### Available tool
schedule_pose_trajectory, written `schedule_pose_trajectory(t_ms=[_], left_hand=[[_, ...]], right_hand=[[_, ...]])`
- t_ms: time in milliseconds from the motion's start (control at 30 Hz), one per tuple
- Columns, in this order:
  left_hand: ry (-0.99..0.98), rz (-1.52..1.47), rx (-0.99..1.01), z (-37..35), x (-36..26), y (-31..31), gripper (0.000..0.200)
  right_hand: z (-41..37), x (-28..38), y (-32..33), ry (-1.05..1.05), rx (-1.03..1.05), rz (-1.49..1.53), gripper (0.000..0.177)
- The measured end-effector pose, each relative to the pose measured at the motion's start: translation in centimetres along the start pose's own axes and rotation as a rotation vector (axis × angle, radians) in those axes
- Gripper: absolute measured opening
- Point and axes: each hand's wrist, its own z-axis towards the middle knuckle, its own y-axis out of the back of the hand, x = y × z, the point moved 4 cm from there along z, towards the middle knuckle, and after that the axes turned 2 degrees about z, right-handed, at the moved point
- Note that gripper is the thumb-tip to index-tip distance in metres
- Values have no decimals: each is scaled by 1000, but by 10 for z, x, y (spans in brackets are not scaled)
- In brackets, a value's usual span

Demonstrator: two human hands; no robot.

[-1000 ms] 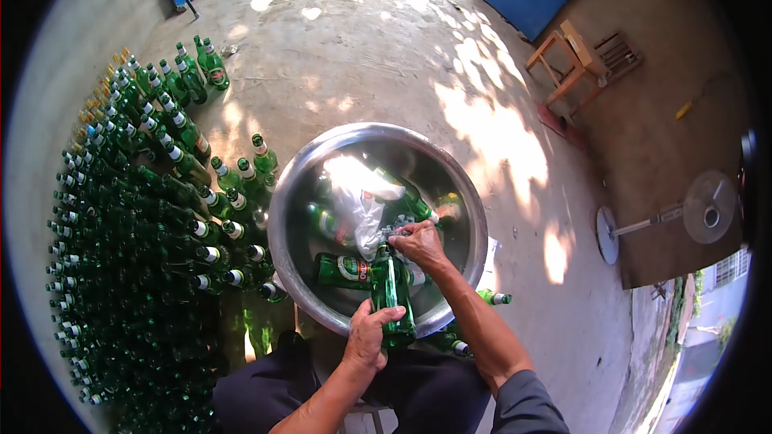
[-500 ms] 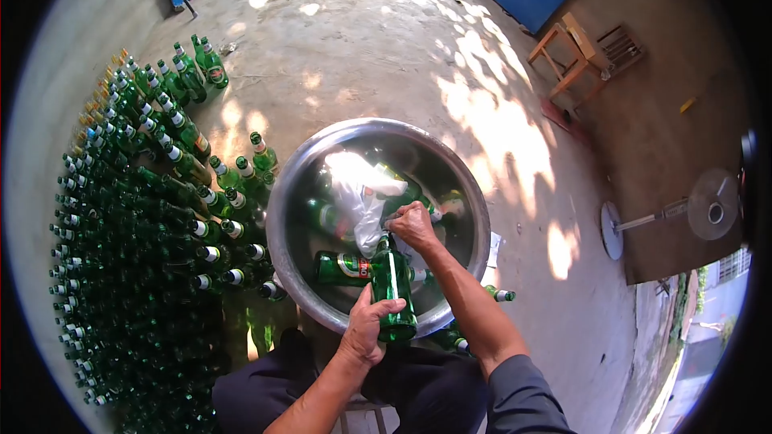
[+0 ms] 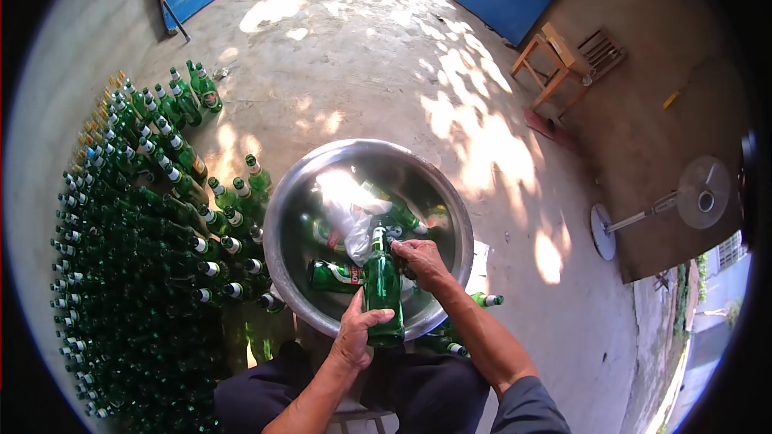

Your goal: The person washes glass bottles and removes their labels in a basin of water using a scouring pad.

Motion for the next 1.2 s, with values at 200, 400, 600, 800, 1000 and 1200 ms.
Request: schedule_pose_trajectory(t_ms=[200, 400, 600, 800, 1000, 1200], left_hand=[[21, 9, 97, -21, 4, -3, 58], [50, -26, 156, -60, -1, -1, 61], [72, 11, 181, -102, 16, 17, 65], [135, 91, 7, -114, 32, 48, 64], [171, 68, 5, -105, 43, 60, 51], [192, 54, -71, -107, 32, 47, 42]], right_hand=[[-8, -5, 5, 0, 128, 234, 28], [-25, -10, -8, -10, 94, 458, 33], [-58, -8, -32, -76, 254, 231, 29], [-68, -19, -43, -95, 293, 159, 31], [-79, -9, -58, -60, 347, 147, 30], [-84, 6, -66, 122, 199, -80, 30]])
